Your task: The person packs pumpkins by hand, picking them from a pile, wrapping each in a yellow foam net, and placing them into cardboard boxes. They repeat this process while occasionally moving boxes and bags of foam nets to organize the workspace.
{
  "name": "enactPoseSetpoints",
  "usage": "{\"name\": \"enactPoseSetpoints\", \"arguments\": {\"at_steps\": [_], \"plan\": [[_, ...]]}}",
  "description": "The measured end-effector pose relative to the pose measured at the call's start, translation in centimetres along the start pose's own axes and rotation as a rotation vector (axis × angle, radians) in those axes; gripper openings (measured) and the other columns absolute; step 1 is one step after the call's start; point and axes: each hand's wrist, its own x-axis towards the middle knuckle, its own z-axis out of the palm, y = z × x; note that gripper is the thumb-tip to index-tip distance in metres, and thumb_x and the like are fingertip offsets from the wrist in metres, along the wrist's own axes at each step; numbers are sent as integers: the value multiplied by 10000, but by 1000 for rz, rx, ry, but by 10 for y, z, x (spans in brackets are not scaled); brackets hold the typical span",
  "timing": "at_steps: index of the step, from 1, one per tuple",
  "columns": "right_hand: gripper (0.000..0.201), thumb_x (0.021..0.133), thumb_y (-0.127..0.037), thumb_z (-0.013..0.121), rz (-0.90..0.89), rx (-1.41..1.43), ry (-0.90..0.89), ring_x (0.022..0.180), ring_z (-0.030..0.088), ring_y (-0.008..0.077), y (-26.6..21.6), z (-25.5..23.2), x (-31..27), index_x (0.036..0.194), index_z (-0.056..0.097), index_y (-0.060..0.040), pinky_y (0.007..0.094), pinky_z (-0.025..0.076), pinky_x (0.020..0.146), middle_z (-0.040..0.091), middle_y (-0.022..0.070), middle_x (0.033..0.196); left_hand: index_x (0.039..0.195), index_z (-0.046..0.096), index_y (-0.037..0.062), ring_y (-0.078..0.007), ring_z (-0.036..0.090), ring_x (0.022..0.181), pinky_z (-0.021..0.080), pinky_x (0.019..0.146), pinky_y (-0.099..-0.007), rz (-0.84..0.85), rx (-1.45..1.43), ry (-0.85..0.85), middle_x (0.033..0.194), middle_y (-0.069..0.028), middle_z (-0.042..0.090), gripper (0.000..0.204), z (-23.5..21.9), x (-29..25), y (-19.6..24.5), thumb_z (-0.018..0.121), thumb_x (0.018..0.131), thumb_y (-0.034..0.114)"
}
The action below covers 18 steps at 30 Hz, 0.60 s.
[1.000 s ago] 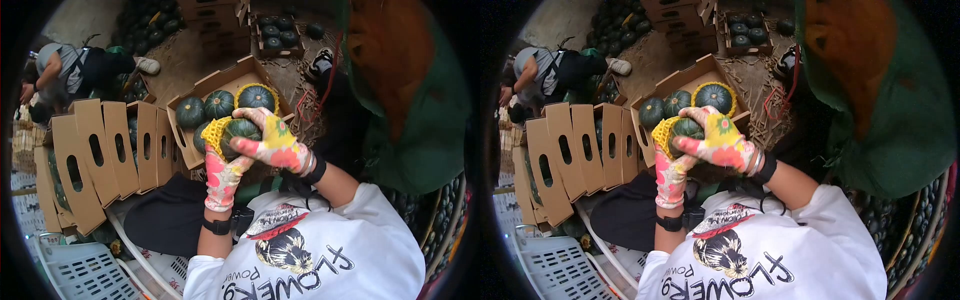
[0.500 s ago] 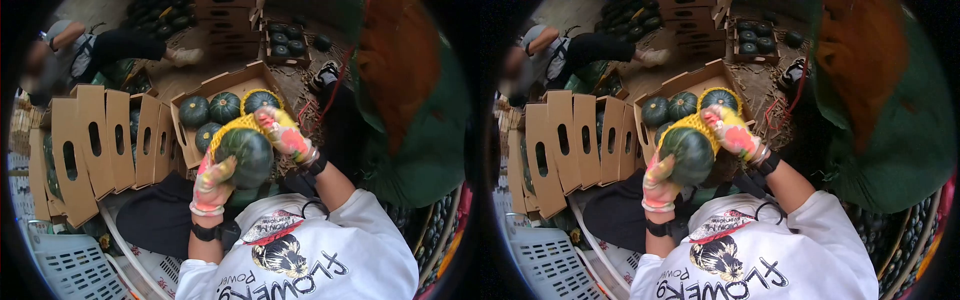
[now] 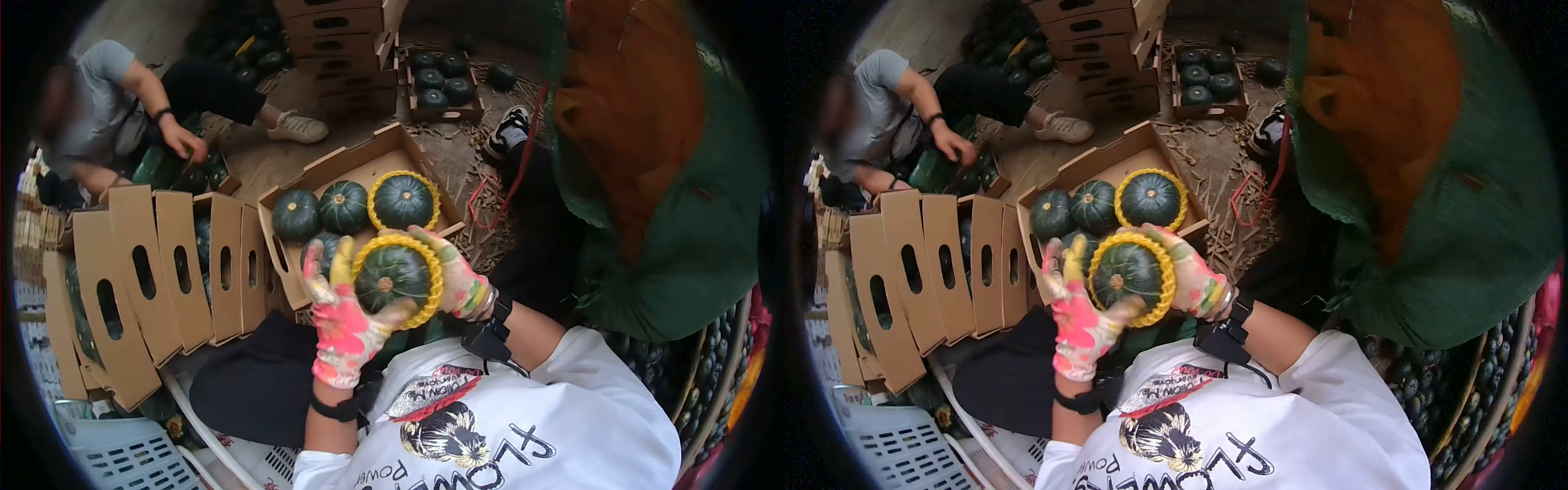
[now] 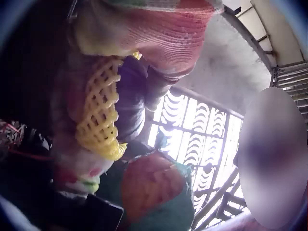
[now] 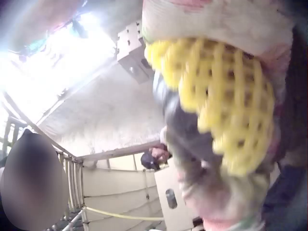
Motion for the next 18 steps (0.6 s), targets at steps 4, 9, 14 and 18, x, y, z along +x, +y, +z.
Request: {"name": "enactPoseSetpoints", "arguments": {"at_steps": [4,9,14,18], "plan": [[423,1002,-378,398,-124,-847,-26,949,623,200,-19,29,5,1164,560,-23,332,477,913,633,84,1079,1275,519,125,-412,449,1173,404,996,-465,245,-95,-181,1256,-224,443,811,-2,32,6,811,560,374],[504,853,-473,542,-431,-2403,250,1018,618,332,-110,20,86,1178,598,-92,396,479,888,670,160,1014,1265,499,70,-321,543,1085,447,942,-424,-144,-1035,-260,1175,-186,509,727,20,148,-18,788,650,329],[652,719,-614,638,136,-2780,42,954,640,313,-101,54,54,1154,617,-129,398,507,813,654,181,1027,1244,558,87,-370,467,1163,406,995,-424,-107,79,-289,1272,-211,442,717,118,199,-61,768,640,411],[584,729,-585,641,157,-2767,138,950,635,301,-103,41,50,1095,630,-131,395,507,791,657,146,997,1205,609,153,-373,368,1212,415,974,-444,-84,297,-241,1339,-154,360,696,135,179,-41,792,599,441]]}}
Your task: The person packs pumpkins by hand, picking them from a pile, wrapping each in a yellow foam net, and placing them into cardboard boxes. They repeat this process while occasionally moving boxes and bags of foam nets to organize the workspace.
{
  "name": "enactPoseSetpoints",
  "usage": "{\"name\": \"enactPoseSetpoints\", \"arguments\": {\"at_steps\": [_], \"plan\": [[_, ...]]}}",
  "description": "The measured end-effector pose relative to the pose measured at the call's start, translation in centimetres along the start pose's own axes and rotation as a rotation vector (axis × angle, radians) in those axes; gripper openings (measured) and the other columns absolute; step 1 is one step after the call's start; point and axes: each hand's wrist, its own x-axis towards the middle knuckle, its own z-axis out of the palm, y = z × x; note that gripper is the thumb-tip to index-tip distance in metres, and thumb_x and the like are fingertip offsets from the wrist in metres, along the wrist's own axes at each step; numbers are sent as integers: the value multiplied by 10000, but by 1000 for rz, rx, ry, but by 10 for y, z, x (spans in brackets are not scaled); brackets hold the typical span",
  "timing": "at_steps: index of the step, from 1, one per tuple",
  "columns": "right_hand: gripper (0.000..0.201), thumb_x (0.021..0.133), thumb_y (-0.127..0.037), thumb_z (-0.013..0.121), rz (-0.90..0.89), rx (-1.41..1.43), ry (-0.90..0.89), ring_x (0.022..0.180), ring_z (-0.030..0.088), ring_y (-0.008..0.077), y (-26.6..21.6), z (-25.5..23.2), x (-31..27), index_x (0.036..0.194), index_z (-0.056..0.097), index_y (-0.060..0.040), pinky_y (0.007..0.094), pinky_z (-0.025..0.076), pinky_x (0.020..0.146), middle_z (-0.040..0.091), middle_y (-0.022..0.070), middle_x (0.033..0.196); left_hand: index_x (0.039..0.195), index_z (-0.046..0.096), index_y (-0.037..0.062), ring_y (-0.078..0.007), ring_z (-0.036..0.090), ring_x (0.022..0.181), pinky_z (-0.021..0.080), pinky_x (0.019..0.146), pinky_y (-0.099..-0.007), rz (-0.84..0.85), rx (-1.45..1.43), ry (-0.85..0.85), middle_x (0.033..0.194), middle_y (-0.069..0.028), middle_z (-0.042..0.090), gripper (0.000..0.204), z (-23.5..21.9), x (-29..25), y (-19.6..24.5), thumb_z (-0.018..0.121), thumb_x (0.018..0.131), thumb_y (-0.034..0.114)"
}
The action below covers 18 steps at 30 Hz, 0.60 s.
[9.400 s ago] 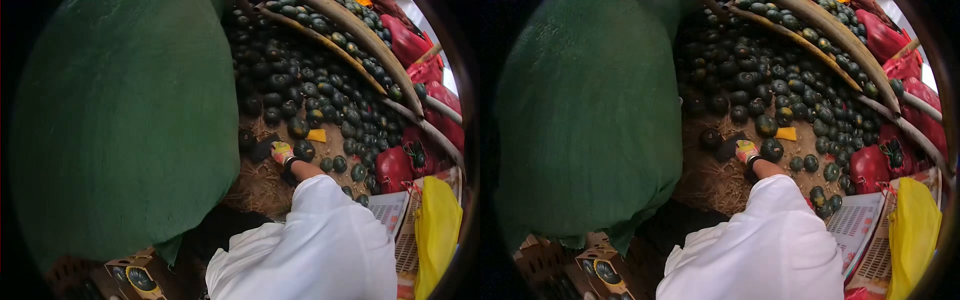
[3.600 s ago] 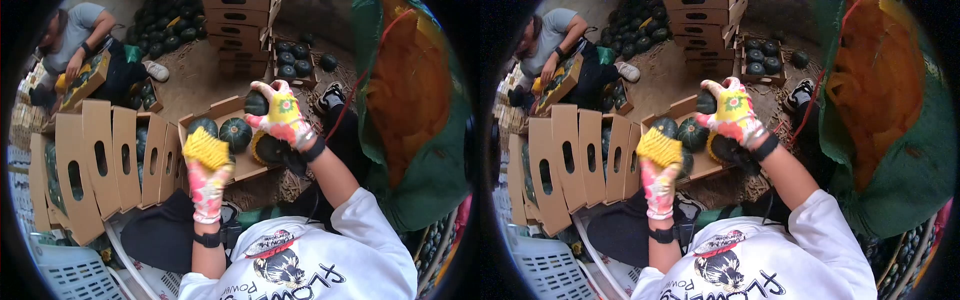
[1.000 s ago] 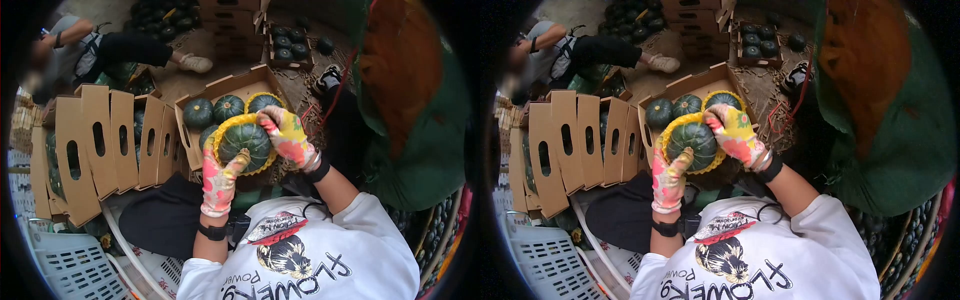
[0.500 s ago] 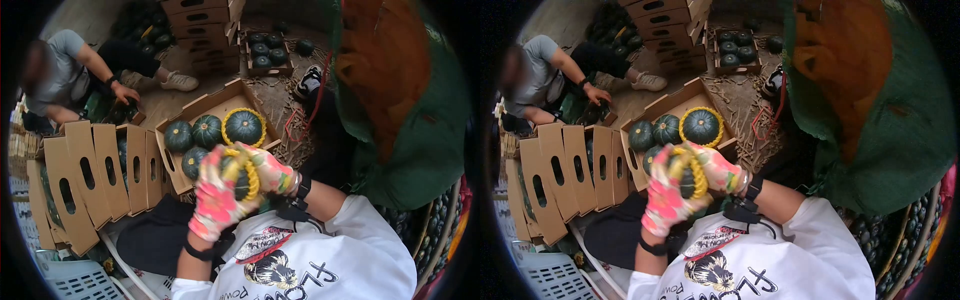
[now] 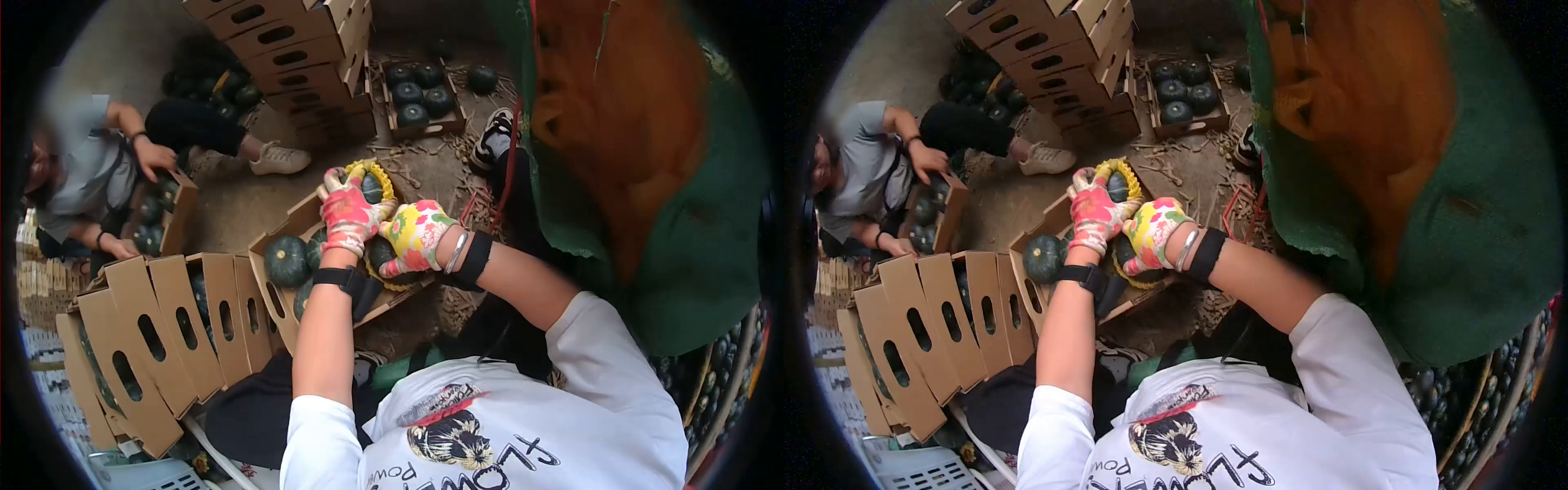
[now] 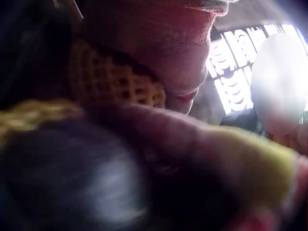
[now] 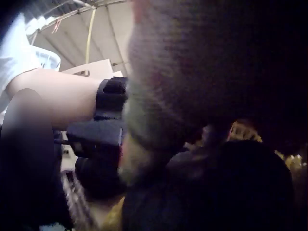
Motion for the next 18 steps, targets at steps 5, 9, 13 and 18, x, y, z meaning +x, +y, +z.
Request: {"name": "enactPoseSetpoints", "arguments": {"at_steps": [5,9,13,18], "plan": [[580,726,-565,654,-44,-6,100,950,635,308,1,5,2,1106,626,-128,402,506,794,654,151,1025,1236,590,150,-374,389,1205,418,973,-449,21,120,-122,1339,-154,378,758,-16,4,7,806,589,481],[605,722,-555,659,-20,-6,41,1018,625,299,-5,-5,-1,1154,612,-133,397,501,851,644,133,1105,1207,609,105,-377,393,1204,430,957,-455,49,182,-137,1336,-169,388,784,-6,10,2,786,579,539],[594,764,-544,617,-102,47,105,998,631,297,2,9,0,1197,598,-138,412,505,843,633,131,1138,1204,621,137,-407,433,1164,419,975,-455,233,139,-196,1319,-216,415,749,-7,13,-9,752,611,575],[340,862,-235,572,-207,306,497,951,608,325,3,15,-45,1186,596,-137,381,504,821,587,173,1096,1269,546,81,-386,490,1172,418,977,-435,339,10,-193,1333,-207,446,472,-2,14,-33,618,860,306]]}}
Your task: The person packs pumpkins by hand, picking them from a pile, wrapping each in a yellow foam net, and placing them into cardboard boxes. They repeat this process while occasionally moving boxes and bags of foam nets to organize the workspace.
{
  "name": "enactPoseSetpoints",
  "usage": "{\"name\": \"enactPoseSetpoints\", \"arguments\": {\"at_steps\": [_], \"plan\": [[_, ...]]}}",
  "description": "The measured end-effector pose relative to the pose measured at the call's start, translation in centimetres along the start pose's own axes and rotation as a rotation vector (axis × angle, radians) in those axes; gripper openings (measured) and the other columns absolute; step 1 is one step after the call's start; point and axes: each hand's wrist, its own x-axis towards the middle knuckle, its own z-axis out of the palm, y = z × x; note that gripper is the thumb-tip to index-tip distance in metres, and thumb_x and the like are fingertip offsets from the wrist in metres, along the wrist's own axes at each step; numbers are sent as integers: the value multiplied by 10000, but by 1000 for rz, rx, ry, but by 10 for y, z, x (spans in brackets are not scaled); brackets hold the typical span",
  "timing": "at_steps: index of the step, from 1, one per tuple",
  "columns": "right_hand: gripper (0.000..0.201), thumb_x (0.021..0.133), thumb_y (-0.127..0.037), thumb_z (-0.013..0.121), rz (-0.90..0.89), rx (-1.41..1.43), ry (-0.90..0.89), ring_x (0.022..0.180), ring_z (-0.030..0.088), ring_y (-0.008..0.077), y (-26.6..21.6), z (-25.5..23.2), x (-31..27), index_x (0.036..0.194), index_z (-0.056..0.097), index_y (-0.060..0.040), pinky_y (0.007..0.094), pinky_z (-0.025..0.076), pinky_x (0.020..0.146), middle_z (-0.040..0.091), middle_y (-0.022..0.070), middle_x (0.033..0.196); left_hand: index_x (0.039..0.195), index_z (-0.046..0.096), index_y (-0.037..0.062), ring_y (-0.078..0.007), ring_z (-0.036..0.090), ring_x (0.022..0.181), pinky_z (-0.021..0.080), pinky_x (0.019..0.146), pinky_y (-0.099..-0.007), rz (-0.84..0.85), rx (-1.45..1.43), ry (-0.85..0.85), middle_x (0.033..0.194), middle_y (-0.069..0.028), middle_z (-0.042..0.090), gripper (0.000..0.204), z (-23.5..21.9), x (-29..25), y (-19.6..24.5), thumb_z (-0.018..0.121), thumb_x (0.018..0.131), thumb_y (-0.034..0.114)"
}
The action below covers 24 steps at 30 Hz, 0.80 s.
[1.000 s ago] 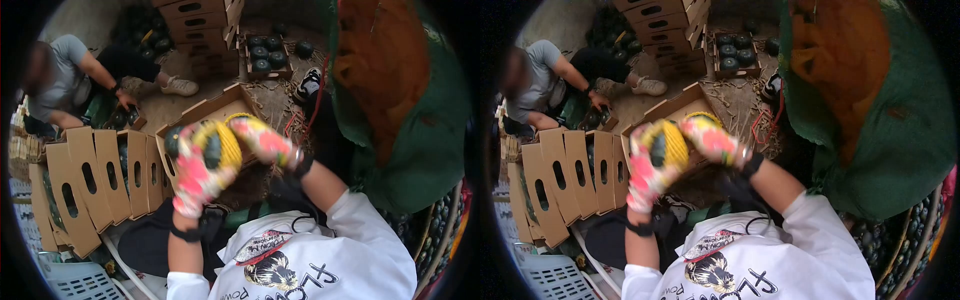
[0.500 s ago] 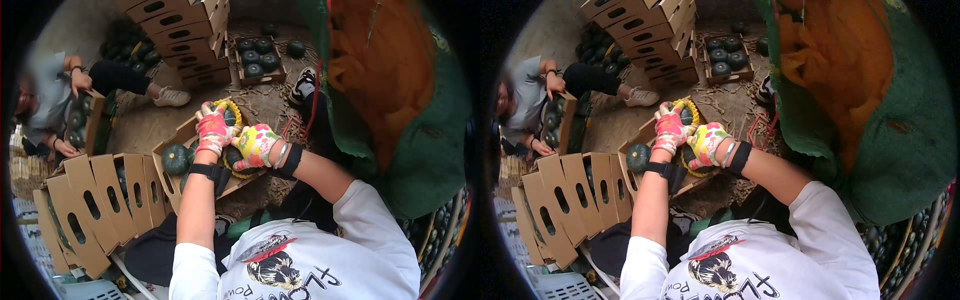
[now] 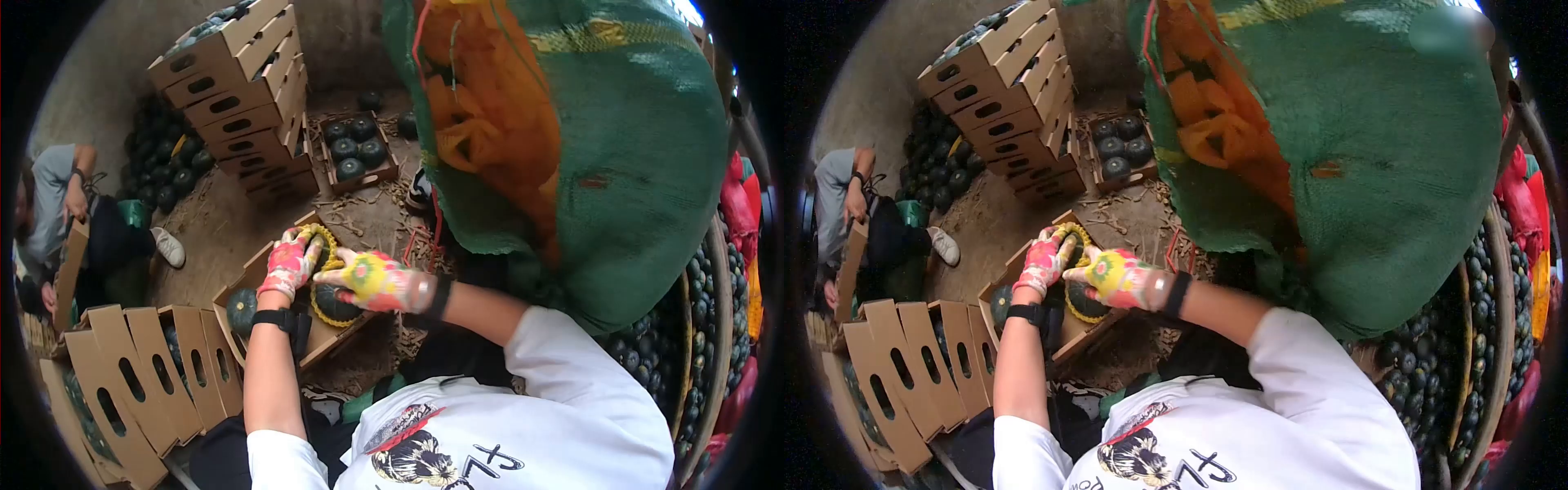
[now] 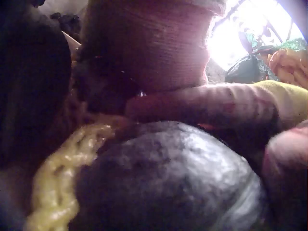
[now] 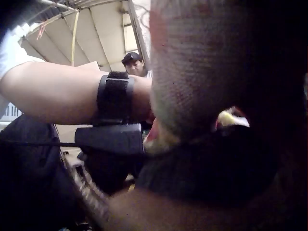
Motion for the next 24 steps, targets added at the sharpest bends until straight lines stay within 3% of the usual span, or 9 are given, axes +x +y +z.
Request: {"name": "enactPoseSetpoints", "arguments": {"at_steps": [4,6,8,12,15,17,19,21,24], "plan": [[343,852,-111,524,-239,-14,581,999,612,277,-33,-108,-39,1175,596,-18,358,492,824,631,158,1113,1215,564,85,-376,553,1089,473,909,-423,-38,-100,491,1315,-166,480,438,17,-22,-11,665,822,252],[328,857,-45,476,-3,42,1031,923,635,252,-23,-151,-45,1154,613,-22,304,501,815,655,129,1043,1147,618,74,-351,572,1056,466,902,-415,-135,-146,313,1188,-165,569,370,-6,-27,2,674,817,231],[332,868,-95,506,387,-565,860,927,638,270,34,-177,-54,1187,592,-65,341,511,794,648,149,1028,1131,629,63,-344,581,1039,460,906,-398,-193,-155,163,1133,-178,596,344,-15,-21,2,676,818,199],[352,884,-210,518,173,-837,176,847,648,294,208,-142,-68,1218,557,-107,404,520,704,627,189,1021,1086,671,97,-345,585,1018,460,897,-409,-120,-65,155,1083,-160,623,294,-15,-19,-4,655,836,252],[337,889,-225,531,371,-1460,457,924,616,329,187,-101,-76,1198,560,-94,448,503,772,614,175,1072,1175,625,102,-351,549,1094,437,948,-415,-72,-65,147,1195,-172,583,348,-3,-21,-11,619,861,253],[322,886,-230,553,400,-1409,779,1009,582,351,150,-101,-80,1168,573,-77,458,480,848,592,171,1140,1202,609,87,-291,560,1120,436,963,-387,-37,-223,225,1214,-154,587,367,-26,-47,-8,631,856,205],[286,868,-213,601,567,-720,920,1123,525,383,28,-133,-74,1090,611,-33,444,422,969,556,182,1225,1174,617,69,-291,556,1136,424,984,-374,-330,-794,388,1193,-156,596,384,-55,-81,10,686,815,189],[253,803,-126,653,276,-373,973,1005,578,398,-44,-115,-59,1038,641,-31,436,472,893,635,184,1042,1248,552,45,-275,566,1122,432,973,-339,-174,-860,483,1175,-146,600,487,-94,-130,56,704,793,132],[193,720,-105,671,-105,34,96,856,620,344,-92,-71,-44,908,654,-71,406,500,742,624,148,884,1346,465,48,-319,578,1092,449,954,-341,79,-944,270,1182,-163,583,613,-99,-181,115,683,774,80]]}}
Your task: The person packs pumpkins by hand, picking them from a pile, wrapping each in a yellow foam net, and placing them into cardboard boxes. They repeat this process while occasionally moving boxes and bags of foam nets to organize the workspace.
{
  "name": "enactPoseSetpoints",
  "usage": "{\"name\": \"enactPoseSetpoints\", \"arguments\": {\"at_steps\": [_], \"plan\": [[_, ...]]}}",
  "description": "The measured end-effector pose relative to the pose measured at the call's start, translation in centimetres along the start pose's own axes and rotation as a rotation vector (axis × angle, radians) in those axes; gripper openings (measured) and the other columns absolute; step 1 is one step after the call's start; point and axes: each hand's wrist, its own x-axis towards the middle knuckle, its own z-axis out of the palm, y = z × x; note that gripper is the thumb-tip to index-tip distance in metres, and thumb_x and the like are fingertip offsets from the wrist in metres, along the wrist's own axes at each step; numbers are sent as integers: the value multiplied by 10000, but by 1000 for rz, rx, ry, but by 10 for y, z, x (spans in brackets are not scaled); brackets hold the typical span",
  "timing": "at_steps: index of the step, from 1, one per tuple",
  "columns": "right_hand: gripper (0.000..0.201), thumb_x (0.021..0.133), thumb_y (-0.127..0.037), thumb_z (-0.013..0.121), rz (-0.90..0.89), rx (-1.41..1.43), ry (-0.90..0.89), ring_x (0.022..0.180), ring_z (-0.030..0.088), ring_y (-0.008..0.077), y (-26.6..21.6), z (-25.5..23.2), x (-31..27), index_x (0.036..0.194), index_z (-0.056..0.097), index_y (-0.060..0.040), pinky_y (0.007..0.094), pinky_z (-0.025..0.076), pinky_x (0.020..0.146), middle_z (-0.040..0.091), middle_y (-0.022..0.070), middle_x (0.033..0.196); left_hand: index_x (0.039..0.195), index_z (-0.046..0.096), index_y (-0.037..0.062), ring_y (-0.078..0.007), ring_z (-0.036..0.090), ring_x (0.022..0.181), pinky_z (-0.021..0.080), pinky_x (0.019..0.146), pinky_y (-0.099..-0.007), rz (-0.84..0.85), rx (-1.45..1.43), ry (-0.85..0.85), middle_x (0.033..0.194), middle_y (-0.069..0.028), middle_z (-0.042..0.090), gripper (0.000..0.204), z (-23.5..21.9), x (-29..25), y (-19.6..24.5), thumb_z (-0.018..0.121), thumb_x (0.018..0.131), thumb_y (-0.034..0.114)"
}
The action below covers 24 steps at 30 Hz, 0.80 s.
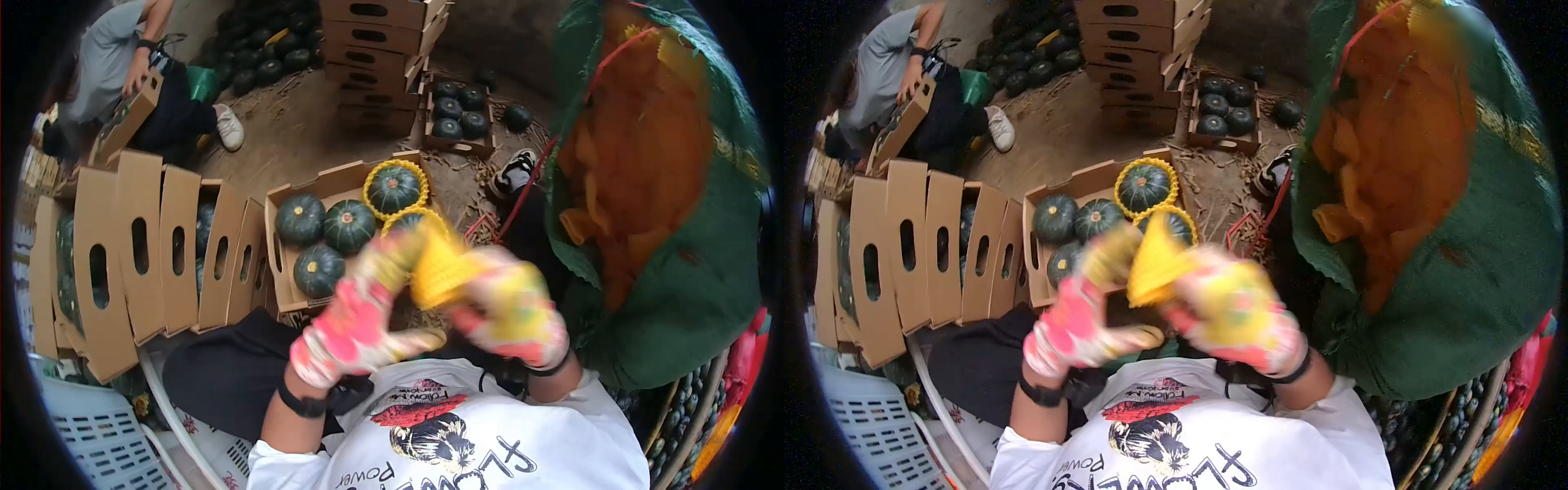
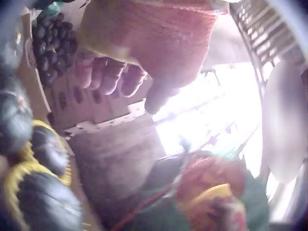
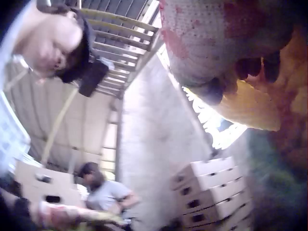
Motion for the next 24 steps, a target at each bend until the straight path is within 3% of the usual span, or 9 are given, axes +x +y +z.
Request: {"name": "enactPoseSetpoints", "arguments": {"at_steps": [2,6,9,11,13,15,17,21,24], "plan": [[254,784,-153,649,-58,418,-312,898,605,366,9,33,15,1012,629,-44,423,494,773,616,161,958,1379,428,43,-346,592,1068,463,940,-353,-55,171,-259,1181,-187,586,655,-7,-19,0,650,763,27],[279,827,-148,636,-76,457,-583,1029,562,323,34,70,9,1040,589,25,390,468,840,565,184,1069,1179,568,-32,-141,615,908,487,825,-290,-441,-303,-117,1046,-78,662,367,-21,-59,-37,662,857,117],[278,836,-147,638,-104,441,-174,1004,589,280,34,72,12,1039,580,33,370,479,838,592,153,1062,1144,585,-30,-121,607,924,477,848,-263,-565,-451,-153,1006,-56,656,428,-23,-62,-43,738,811,189],[306,863,-153,654,564,1697,62,982,603,166,29,78,6,1117,573,-3,305,487,865,639,58,1062,1106,594,-20,-104,601,922,477,825,-249,-514,-626,-259,977,-40,638,498,-20,-59,-52,810,733,231],[374,849,-172,686,352,1790,-126,981,599,135,25,85,8,1155,554,-2,290,475,885,640,67,1078,1130,596,-8,-109,617,878,482,830,-251,-114,-411,27,943,-35,649,449,-10,-53,-49,792,741,102],[332,801,-102,703,490,1573,-386,943,595,109,11,71,15,1090,575,1,283,480,823,646,58,1046,948,597,1,-124,611,890,499,788,-267,-241,-297,412,917,-40,603,278,-12,-50,-46,743,713,24],[250,748,-33,670,484,606,-308,873,600,139,21,73,30,980,582,2,306,475,760,639,81,932,852,563,23,-155,612,794,503,731,-278,-36,114,744,797,-25,581,199,-17,-56,-88,698,705,35],[287,624,18,625,10,204,164,764,580,336,25,95,45,904,575,-23,386,478,683,573,150,822,948,572,25,-218,597,755,501,712,-316,-343,575,734,849,-98,575,278,-40,-57,-93,694,703,68],[254,654,-43,629,-20,74,80,789,597,339,24,116,60,902,583,-68,410,487,653,567,126,862,1263,511,20,-181,597,974,481,855,-313,-306,-84,321,1094,-108,594,560,-55,-53,-95,727,753,107]]}}
